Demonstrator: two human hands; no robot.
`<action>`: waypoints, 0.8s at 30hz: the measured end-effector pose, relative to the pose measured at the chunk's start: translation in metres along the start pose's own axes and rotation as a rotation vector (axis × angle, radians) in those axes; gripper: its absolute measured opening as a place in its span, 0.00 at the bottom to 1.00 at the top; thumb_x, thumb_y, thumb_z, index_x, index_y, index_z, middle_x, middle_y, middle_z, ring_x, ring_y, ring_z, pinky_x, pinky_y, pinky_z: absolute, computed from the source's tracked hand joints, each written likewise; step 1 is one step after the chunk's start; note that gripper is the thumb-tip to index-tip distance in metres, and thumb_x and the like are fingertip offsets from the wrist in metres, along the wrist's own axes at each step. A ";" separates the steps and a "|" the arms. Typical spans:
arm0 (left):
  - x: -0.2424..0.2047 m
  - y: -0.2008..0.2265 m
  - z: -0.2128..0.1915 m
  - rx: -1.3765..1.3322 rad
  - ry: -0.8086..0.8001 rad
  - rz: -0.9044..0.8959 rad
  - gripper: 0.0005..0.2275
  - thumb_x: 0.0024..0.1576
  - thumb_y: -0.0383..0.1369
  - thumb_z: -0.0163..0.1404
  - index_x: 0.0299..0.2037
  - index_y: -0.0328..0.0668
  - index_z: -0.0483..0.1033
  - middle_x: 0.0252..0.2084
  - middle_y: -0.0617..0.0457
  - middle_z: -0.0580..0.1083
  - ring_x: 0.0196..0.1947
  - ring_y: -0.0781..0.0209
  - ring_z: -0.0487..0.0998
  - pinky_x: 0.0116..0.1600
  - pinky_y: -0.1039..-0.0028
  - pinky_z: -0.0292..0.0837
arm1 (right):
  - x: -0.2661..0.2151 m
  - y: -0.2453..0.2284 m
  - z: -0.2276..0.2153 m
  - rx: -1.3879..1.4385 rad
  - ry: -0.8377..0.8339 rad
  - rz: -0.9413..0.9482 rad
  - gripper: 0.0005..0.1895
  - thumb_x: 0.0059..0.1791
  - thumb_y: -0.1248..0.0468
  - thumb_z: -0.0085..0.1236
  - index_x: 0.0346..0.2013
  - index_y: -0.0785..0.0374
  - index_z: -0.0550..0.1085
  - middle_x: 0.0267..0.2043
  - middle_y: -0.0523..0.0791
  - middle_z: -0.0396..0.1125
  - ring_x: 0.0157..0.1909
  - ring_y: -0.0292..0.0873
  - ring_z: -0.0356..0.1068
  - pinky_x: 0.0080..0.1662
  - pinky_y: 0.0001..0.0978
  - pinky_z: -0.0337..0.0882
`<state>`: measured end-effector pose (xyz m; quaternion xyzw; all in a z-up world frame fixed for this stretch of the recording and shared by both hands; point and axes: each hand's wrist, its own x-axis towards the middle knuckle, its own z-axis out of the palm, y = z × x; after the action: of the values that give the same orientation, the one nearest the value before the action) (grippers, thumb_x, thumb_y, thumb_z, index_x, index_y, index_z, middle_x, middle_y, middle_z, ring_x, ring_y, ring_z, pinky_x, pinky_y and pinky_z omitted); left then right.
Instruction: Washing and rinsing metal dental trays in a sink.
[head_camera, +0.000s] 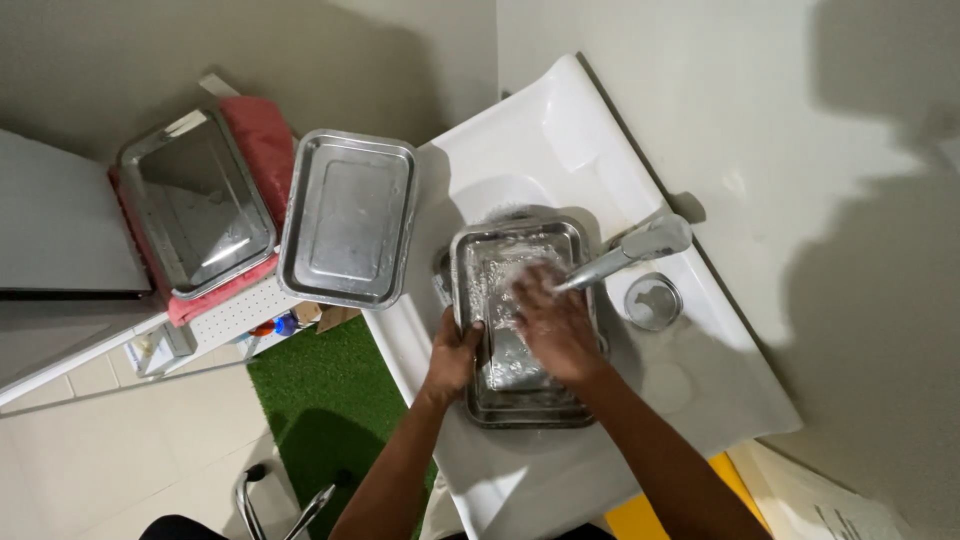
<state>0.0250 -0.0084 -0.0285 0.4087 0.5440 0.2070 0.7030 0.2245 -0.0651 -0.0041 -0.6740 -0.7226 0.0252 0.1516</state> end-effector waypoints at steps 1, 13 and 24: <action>0.002 -0.003 -0.002 -0.003 0.000 -0.002 0.19 0.65 0.29 0.46 0.66 0.44 0.61 0.33 0.50 0.72 0.26 0.63 0.70 0.30 0.71 0.70 | -0.007 -0.003 -0.016 -0.001 -0.003 -0.001 0.33 0.55 0.45 0.49 0.71 0.51 0.55 0.77 0.43 0.50 0.81 0.46 0.48 0.77 0.56 0.39; -0.009 0.049 0.049 0.906 0.273 0.290 0.38 0.58 0.39 0.51 0.76 0.64 0.39 0.57 0.35 0.69 0.51 0.48 0.71 0.58 0.54 0.68 | -0.080 0.019 0.000 0.732 -0.105 0.954 0.19 0.55 0.53 0.48 0.55 0.61 0.69 0.43 0.56 0.72 0.45 0.58 0.73 0.47 0.51 0.71; 0.045 0.033 0.086 1.352 -0.258 0.772 0.30 0.68 0.51 0.22 0.78 0.51 0.34 0.81 0.46 0.37 0.80 0.46 0.33 0.79 0.50 0.18 | -0.079 0.021 -0.005 0.803 -0.053 0.943 0.14 0.55 0.58 0.47 0.48 0.66 0.69 0.39 0.57 0.70 0.40 0.57 0.71 0.46 0.48 0.69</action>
<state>0.1244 0.0139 -0.0221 0.9282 0.2855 0.0119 0.2382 0.2494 -0.1415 -0.0186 -0.8102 -0.2848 0.3760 0.3480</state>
